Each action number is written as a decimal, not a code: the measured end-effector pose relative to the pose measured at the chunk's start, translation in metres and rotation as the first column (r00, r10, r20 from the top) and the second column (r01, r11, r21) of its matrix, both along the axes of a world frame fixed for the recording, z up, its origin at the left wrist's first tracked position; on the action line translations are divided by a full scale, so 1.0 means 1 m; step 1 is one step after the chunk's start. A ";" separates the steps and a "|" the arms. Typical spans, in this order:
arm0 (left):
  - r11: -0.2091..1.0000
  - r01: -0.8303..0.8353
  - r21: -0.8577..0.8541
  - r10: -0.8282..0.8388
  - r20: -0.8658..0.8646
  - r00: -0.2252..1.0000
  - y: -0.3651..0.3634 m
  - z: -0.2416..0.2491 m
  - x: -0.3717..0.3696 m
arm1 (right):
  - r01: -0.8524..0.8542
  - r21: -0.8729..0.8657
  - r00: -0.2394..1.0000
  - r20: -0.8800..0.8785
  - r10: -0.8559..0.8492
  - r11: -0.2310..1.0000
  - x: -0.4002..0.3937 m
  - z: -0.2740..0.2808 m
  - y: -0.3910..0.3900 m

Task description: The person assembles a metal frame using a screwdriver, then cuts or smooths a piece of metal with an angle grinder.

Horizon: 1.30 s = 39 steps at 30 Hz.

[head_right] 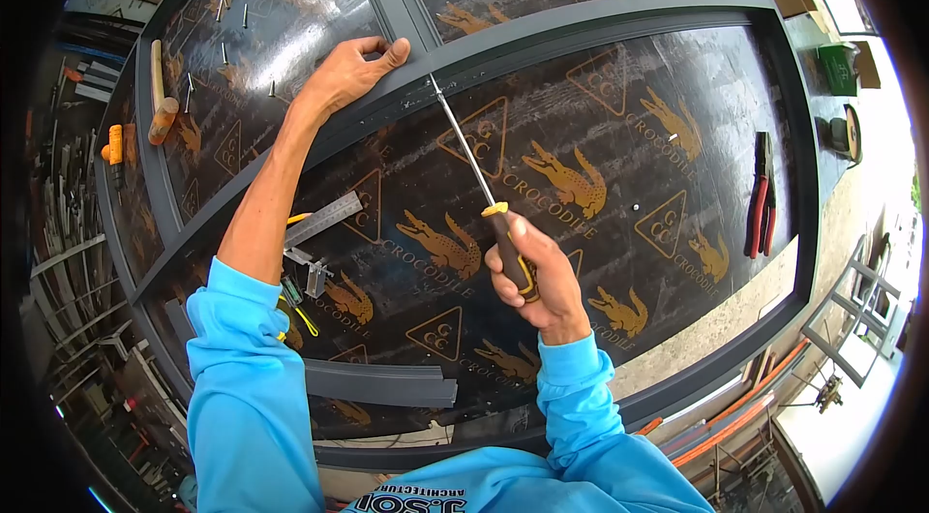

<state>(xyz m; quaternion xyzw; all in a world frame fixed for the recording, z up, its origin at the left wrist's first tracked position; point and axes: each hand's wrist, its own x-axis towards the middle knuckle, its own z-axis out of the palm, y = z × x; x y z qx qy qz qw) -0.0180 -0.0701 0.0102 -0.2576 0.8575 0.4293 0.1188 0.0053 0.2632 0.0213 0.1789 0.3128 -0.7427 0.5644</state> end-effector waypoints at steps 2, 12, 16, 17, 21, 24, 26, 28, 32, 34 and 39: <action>1.000 0.002 -0.011 -0.002 -0.022 1.000 -0.001 0.002 -0.003 | 0.053 0.306 0.884 -0.457 0.098 0.950 0.008 0.014 -0.010; 0.997 -0.044 -0.069 0.045 0.010 0.999 -0.002 0.002 -0.001 | 0.059 -0.069 0.974 0.222 -0.042 0.996 -0.006 -0.005 0.001; 0.997 -0.062 -0.044 0.063 0.020 0.998 0.001 0.006 -0.003 | 0.041 0.234 0.939 -0.342 0.043 0.971 0.005 0.009 -0.004; 0.996 -0.071 -0.045 0.072 0.021 0.997 0.001 0.009 -0.003 | 0.116 0.356 0.820 -0.560 0.113 0.927 0.011 0.015 -0.010; 0.994 -0.093 -0.051 0.094 0.028 0.995 0.003 0.012 -0.004 | 0.408 0.448 0.300 -0.889 0.346 0.796 0.026 -0.002 -0.015; 0.993 -0.089 -0.081 0.091 0.018 0.996 0.002 0.010 -0.004 | 0.247 0.484 0.613 -0.749 0.251 0.840 0.023 0.001 -0.017; 0.993 -0.096 -0.067 0.098 0.021 0.995 0.004 0.009 -0.002 | 0.055 0.328 0.928 -0.364 0.073 0.943 0.008 0.012 -0.012; 0.991 -0.125 -0.039 0.126 0.026 0.992 0.006 0.013 -0.003 | 0.039 -0.129 0.970 0.242 -0.007 0.991 -0.002 -0.006 -0.001; 0.991 -0.127 -0.039 0.128 0.019 0.992 0.003 0.010 -0.003 | 0.131 -0.253 0.943 0.329 -0.042 0.959 0.002 -0.010 0.000; 0.991 -0.127 -0.047 0.130 0.056 0.990 0.004 0.014 -0.003 | 0.031 0.069 0.985 -0.172 -0.018 0.997 0.008 0.009 -0.008; 0.989 -0.127 -0.077 0.129 0.023 0.991 0.006 0.015 -0.003 | 0.548 0.414 0.109 -0.897 0.429 0.726 0.031 -0.007 -0.016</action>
